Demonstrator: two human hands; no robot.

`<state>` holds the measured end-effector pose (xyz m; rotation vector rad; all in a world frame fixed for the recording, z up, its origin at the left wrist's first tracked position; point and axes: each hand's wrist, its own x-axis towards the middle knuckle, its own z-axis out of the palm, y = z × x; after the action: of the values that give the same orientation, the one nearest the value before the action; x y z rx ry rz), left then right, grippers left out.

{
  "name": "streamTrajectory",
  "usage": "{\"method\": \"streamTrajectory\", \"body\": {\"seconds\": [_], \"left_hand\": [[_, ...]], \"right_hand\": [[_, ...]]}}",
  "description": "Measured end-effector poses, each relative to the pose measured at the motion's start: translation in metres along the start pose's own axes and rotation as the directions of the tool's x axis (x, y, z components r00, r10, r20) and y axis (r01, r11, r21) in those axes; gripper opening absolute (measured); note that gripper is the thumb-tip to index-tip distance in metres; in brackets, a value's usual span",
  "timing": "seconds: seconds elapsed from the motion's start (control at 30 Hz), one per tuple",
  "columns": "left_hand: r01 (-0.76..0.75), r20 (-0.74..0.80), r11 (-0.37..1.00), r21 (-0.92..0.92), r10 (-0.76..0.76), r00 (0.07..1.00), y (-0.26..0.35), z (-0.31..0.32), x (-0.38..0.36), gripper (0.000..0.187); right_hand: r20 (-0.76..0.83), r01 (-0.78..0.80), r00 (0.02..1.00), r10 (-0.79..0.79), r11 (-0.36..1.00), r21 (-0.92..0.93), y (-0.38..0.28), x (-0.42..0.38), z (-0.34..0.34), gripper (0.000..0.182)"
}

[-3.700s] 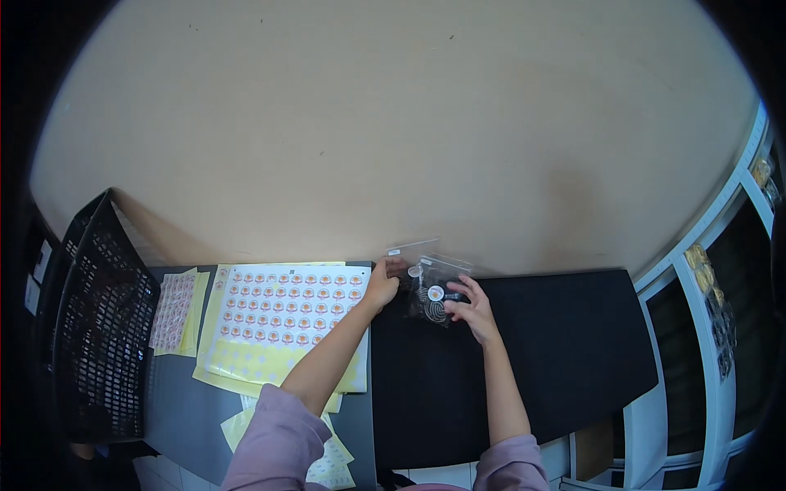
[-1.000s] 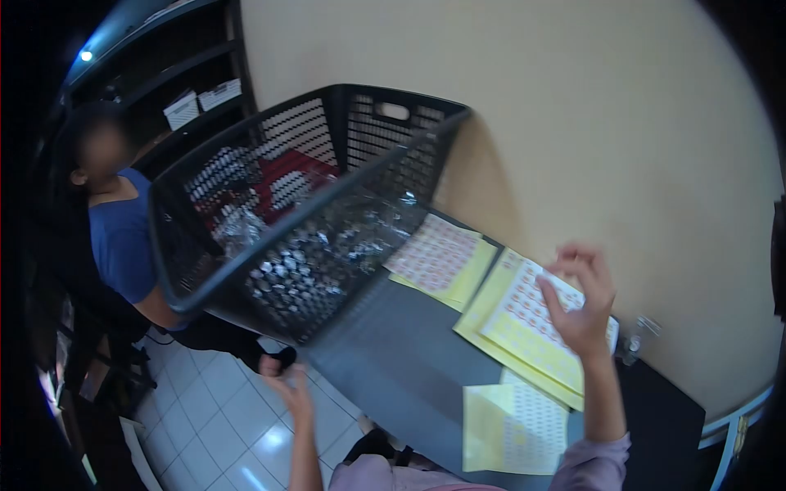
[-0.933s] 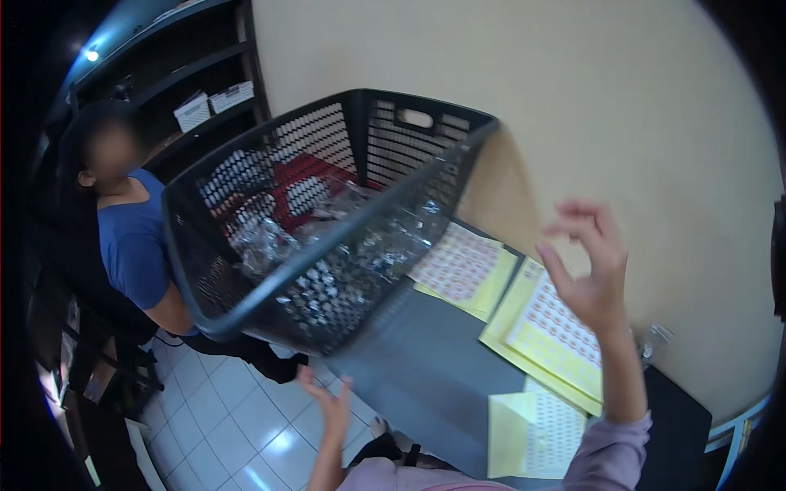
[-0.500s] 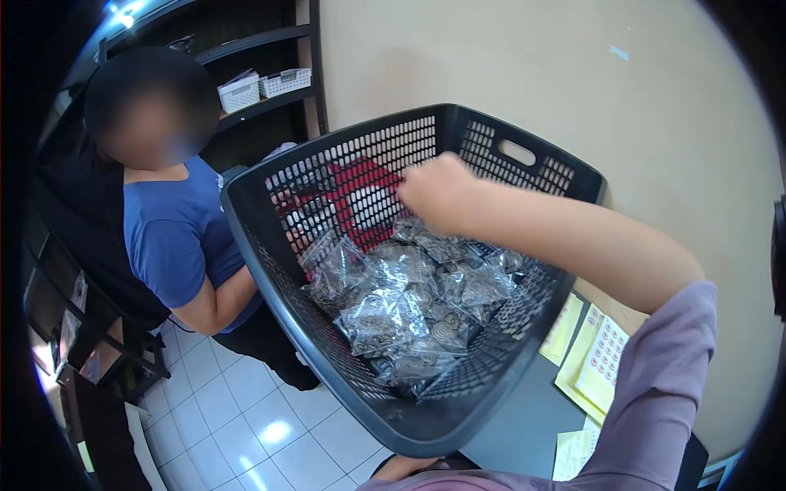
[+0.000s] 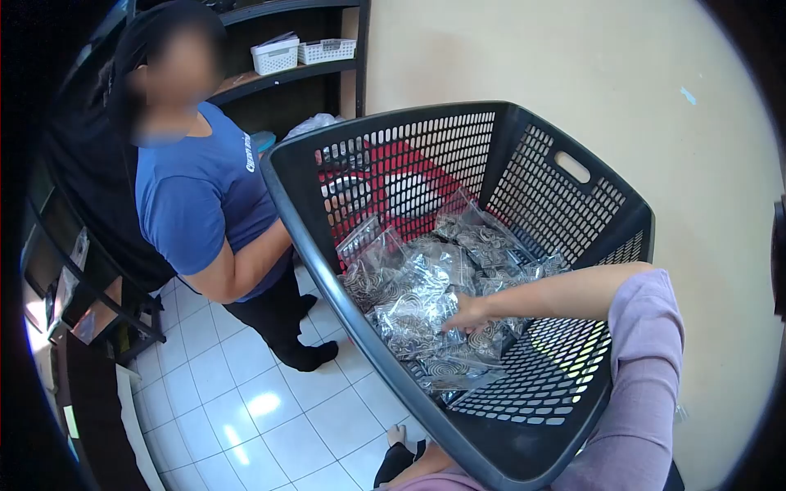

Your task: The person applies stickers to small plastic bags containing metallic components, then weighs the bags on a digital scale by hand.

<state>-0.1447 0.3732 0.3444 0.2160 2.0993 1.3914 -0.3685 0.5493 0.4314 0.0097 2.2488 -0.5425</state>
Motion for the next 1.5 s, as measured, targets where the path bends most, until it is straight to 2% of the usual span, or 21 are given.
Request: {"method": "streamTrajectory", "body": {"seconds": [0.03, 0.1, 0.17, 0.2, 0.3, 0.4, 0.53, 0.6, 0.63, 0.7, 0.8, 0.87, 0.9, 0.93, 0.97, 1.03, 1.07, 1.1, 1.17, 1.33, 1.5], "left_hand": [[0.003, 0.002, 1.000, 0.006, -0.003, 1.000, -0.001, 0.001, 0.001, 0.060], [-0.004, 0.003, 1.000, 0.016, 0.004, 1.000, -0.002, 0.003, 0.002, 0.060], [-0.004, 0.029, 0.999, 0.034, 0.003, 1.000, -0.002, 0.009, 0.003, 0.059], [-0.008, 0.043, 0.999, 0.043, 0.006, 0.999, -0.001, 0.012, 0.003, 0.059], [-0.020, 0.110, 0.996, 0.085, 0.011, 0.994, 0.003, 0.028, 0.007, 0.059], [-0.024, 0.174, 0.990, 0.141, -0.001, 0.985, 0.007, 0.044, 0.011, 0.059], [0.059, 0.254, 0.918, 0.393, -0.170, 0.952, 0.006, 0.057, 0.021, 0.058], [0.075, 0.261, 0.870, 0.487, -0.228, 0.938, 0.004, 0.067, 0.024, 0.058], [0.038, 0.225, 0.929, 0.369, -0.129, 0.966, 0.000, 0.071, 0.020, 0.060], [-0.049, 0.144, 0.977, 0.206, 0.019, 0.989, -0.004, 0.077, 0.014, 0.071], [-0.208, -0.143, 0.973, 0.105, 0.222, 0.965, -0.004, 0.084, 0.012, 0.086], [-0.403, -0.317, 0.902, 0.157, 0.432, 0.844, 0.008, 0.092, 0.006, 0.082], [-0.215, -0.204, 0.960, 0.181, 0.251, 0.946, 0.019, 0.083, -0.002, 0.084], [-0.023, -0.098, 0.972, 0.234, 0.048, 0.994, 0.037, 0.073, -0.009, 0.086], [-0.033, -0.076, 0.969, 0.244, 0.053, 0.996, 0.049, 0.066, -0.014, 0.086], [0.123, -0.054, 0.843, 0.524, -0.111, 0.992, 0.069, 0.060, -0.018, 0.077], [0.114, -0.036, 0.839, 0.532, -0.112, 0.993, 0.076, 0.062, -0.018, 0.077], [0.003, 0.011, 0.818, 0.576, -0.011, 1.000, 0.084, 0.064, -0.017, 0.070], [-0.256, 0.066, 0.850, 0.461, 0.255, 0.965, 0.114, 0.079, -0.016, 0.057], [-0.691, 0.056, 0.723, -0.011, 0.690, 0.722, 0.192, 0.166, -0.001, 0.052], [-0.703, 0.100, 0.609, -0.369, 0.777, 0.621, 0.229, 0.234, -0.002, 0.047]], "right_hand": [[0.002, -0.006, 1.000, 0.006, 1.000, 0.000, -0.002, -0.002, 0.004, 0.055], [-0.304, -0.070, 0.952, 0.027, 0.989, -0.133, -0.009, -0.005, 0.011, 0.045], [-0.182, 0.058, 0.977, -0.107, 0.965, -0.256, -0.021, -0.002, -0.007, 0.045], [-0.075, 0.001, 0.997, -0.024, 0.956, -0.294, -0.035, 0.000, -0.021, 0.057], [0.064, 0.224, 0.975, -0.215, 0.932, -0.286, -0.085, -0.040, -0.070, 0.036], [-0.111, 0.421, 0.842, -0.528, 0.771, -0.477, -0.106, -0.097, -0.108, 0.016], [-0.447, 0.439, 0.486, -0.751, 0.652, -0.618, -0.079, -0.202, -0.141, 0.013], [-0.648, 0.556, 0.267, -0.713, 0.663, -0.501, -0.046, -0.237, -0.155, 0.012], [-0.750, 0.646, 0.073, -0.657, 0.604, -0.466, -0.028, -0.256, -0.155, 0.015], [-0.830, 0.664, -0.162, -0.533, 0.563, -0.491, 0.007, -0.299, -0.152, 0.018], [-0.894, 0.718, -0.304, -0.329, 0.538, -0.442, 0.060, -0.361, -0.120, 0.024], [-0.898, 0.738, -0.355, -0.258, 0.513, -0.439, 0.094, -0.388, -0.090, 0.021], [-0.892, 0.764, -0.405, -0.200, 0.463, -0.450, 0.110, -0.400, -0.073, 0.018], [-0.905, 0.770, -0.382, -0.189, 0.476, -0.424, 0.129, -0.405, -0.056, 0.016], [-0.917, 0.777, -0.358, -0.176, 0.489, -0.397, 0.151, -0.403, -0.036, 0.013], [-0.980, 0.848, -0.075, -0.182, 0.505, -0.159, 0.189, -0.381, 0.012, 0.008], [-0.982, 0.785, 0.092, -0.164, 0.618, -0.029, 0.201, -0.369, 0.036, 0.006], [-0.978, 0.678, 0.126, -0.168, 0.734, -0.039, 0.216, -0.361, 0.059, 0.003], [-1.000, 0.822, 0.009, 0.021, 0.569, 0.019, 0.241, -0.354, 0.096, 0.003], [-0.982, 0.917, 0.060, 0.181, 0.379, 0.126, 0.265, -0.350, 0.154, 0.003], [-0.984, 0.927, 0.077, 0.158, 0.353, 0.129, 0.262, -0.366, 0.164, 0.004]]}}
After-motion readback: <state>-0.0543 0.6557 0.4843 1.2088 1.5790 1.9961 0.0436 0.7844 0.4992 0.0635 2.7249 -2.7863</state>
